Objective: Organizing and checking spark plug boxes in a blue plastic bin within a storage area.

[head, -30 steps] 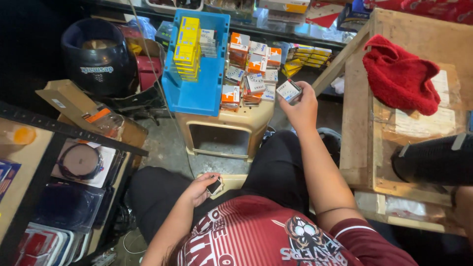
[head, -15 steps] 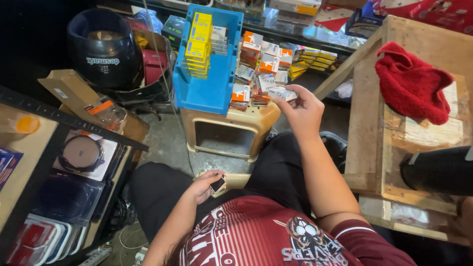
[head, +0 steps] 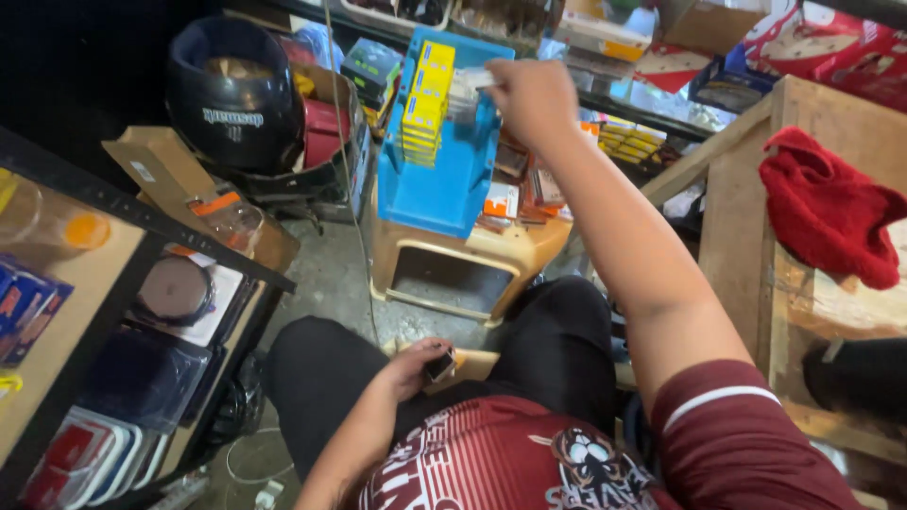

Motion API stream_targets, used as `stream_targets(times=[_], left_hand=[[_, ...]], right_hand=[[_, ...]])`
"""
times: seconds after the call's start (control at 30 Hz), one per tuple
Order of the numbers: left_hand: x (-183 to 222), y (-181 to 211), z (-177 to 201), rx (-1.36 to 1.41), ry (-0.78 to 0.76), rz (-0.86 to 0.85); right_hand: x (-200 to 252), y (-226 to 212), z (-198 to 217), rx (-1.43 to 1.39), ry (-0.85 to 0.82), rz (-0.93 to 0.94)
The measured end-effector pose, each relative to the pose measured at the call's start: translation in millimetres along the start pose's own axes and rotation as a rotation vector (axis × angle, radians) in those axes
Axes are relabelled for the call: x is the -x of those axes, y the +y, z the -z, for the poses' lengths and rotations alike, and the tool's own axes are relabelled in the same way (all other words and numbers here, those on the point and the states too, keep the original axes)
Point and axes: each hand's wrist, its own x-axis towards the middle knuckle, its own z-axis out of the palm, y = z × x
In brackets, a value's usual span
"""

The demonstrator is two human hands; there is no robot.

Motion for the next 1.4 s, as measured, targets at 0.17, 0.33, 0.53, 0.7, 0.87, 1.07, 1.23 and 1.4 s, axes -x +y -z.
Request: stream_targets(times=[0.17, 0.33, 0.53, 0.7, 0.87, 1.07, 1.23, 1.4], left_hand=[[-11.4, -4.1, 7.0, 0.028, -0.011, 0.017], [-3.6, -3.5, 3.8, 0.052, -0.042, 0.013], [-7.0, -4.6, 0.5, 0.101, -0.045, 0.018], [-3.5, -5.0, -0.8, 0.107, -0.028, 0.024], [2.4, -0.8, -6.7, 0.104, -0.004, 0.036], [0.1, 0.4, -6.3, 0.071, -0.013, 0.039], [5.3, 3.8, -7.6, 0.010, 0.019, 0.066], [-1.7, -0.9, 2.2, 0.026, 0.004, 0.033]], right_hand=[[-29.8, 22.5, -89.0, 0.362, -0.121, 0.102], [-31.2, 25.2, -121.2, 0.406, -0.099, 0.066], [-29.8, 32.2, -131.4, 0.255, -0.301, -0.121], [-30.7, 29.4, -129.7, 0.335, -0.327, -0.062], [-28.7, 25.2, -131.4, 0.264, -0.215, -0.110], [-31.9, 17.1, -125.3, 0.299, -0.298, -0.104], [-37.8, 12.3, -109.5, 0.287, -0.351, -0.071], [-21.1, 21.2, -19.6, 0.004, -0.074, -0.180]])
